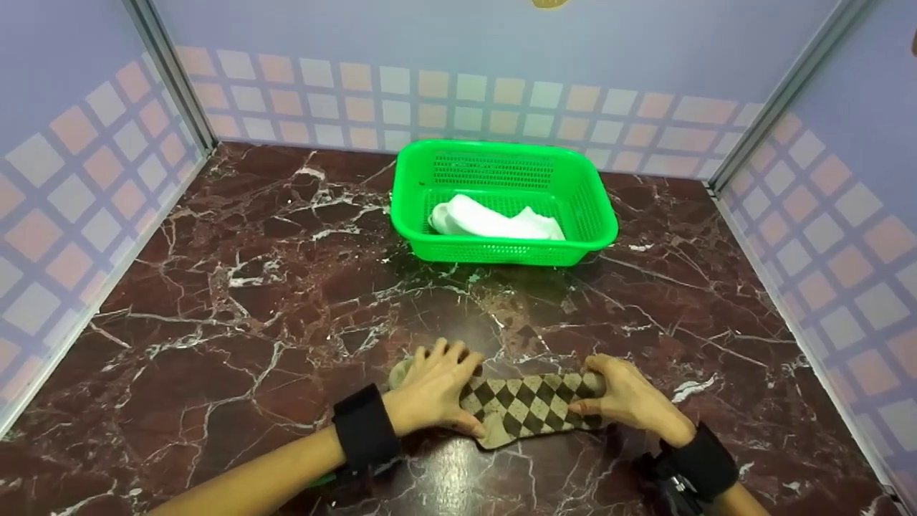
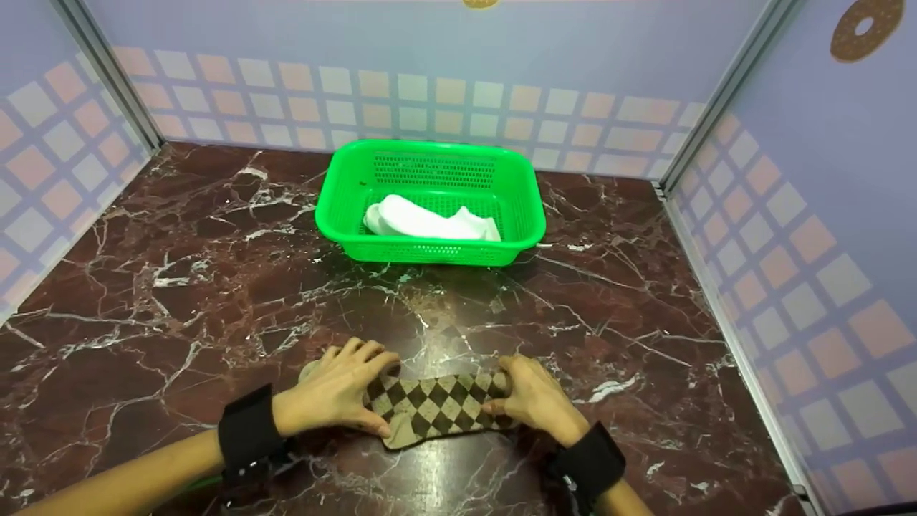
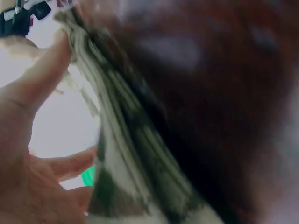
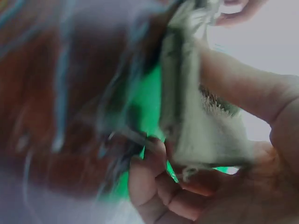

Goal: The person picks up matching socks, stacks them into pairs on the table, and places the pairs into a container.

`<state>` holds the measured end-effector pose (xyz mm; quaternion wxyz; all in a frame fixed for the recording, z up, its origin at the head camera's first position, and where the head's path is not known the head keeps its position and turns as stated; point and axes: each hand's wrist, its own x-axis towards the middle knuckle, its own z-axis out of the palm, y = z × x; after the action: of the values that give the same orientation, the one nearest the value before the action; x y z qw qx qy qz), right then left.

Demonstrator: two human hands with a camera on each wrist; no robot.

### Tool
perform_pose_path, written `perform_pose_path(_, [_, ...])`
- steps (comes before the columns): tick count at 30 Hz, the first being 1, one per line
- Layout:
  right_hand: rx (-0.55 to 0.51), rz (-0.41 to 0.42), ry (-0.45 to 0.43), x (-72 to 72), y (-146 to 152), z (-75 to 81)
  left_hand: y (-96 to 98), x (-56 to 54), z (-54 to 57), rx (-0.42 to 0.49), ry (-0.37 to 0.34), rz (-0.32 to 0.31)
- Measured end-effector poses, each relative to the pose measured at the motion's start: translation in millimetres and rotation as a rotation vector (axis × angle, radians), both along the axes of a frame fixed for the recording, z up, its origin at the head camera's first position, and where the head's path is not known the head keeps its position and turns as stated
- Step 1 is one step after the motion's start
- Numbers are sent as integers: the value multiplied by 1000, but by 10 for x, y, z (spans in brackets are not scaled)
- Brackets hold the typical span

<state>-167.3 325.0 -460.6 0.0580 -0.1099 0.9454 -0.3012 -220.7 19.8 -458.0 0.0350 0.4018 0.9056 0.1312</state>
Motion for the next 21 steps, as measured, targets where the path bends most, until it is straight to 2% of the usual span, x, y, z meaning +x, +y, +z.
perform_pose_path(5, [-210,8,-58,46,8,106,4,-64,30,-109,-36,22])
perform_pose_path(8, [-295,23,-11,79,9,199,10,-79,24,-160,-28,17])
perform_pose_path(10, [-315,33,57,100,11,274,7,-86,12,-165,-19,5])
perform_pose_path(12, [-298,27,151,114,12,356,-7,-94,-8,-122,-15,-6])
perform_pose_path(15, [-278,-12,264,129,21,476,-42,-114,-30,21,-55,-11])
perform_pose_path(19, [-323,-79,318,148,38,596,-97,-155,-19,233,-160,-25])
perform_pose_path(21, [-352,-77,336,155,53,638,-124,-174,7,290,-198,-36])
